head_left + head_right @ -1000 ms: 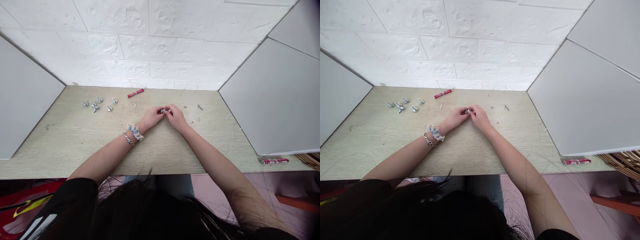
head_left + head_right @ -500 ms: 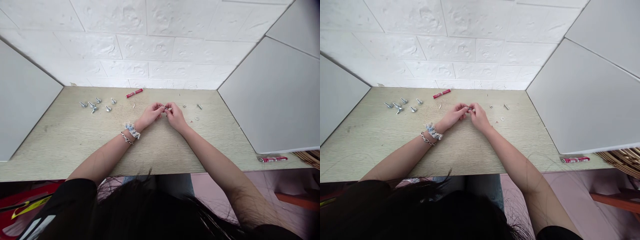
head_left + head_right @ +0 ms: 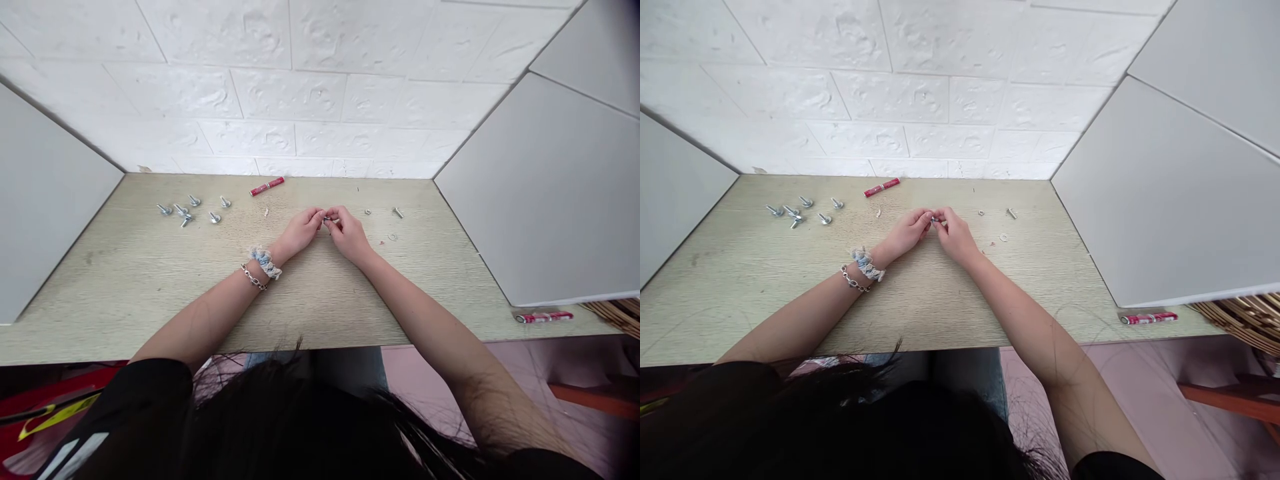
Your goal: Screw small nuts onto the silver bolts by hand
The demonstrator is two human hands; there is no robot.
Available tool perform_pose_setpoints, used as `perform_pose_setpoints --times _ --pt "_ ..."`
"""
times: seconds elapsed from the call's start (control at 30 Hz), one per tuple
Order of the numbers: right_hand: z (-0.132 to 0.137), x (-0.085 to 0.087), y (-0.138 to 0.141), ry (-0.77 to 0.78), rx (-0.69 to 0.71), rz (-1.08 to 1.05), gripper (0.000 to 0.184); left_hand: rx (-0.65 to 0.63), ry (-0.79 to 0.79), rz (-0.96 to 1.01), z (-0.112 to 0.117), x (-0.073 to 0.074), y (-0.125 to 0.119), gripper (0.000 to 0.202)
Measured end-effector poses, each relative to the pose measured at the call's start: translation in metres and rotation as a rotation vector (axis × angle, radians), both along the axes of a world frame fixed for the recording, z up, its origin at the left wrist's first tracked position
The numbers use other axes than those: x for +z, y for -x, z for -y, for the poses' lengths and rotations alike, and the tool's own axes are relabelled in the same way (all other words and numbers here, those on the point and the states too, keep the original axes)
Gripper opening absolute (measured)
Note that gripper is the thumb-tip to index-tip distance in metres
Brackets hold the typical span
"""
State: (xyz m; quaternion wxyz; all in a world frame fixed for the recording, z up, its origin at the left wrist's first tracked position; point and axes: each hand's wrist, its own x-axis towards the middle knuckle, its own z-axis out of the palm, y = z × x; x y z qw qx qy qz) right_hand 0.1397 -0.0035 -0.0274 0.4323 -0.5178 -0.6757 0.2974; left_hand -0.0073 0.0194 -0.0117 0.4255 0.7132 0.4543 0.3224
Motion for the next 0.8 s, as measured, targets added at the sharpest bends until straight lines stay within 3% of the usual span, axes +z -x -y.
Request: perform_pose_setpoints --times 0.4,0.8 --pt "-0.0009 -0.0008 -0.0004 -0.017 0.027 0.021 0.025 0.011 -0.045 0.054 0.0022 0.0022 -0.0003 0.038" --pt "0.0012 0.0012 -0.0012 0.022 0.017 0.037 0.029 0.036 0.123 0.136 0.0043 0.007 -0.0005 0.038"
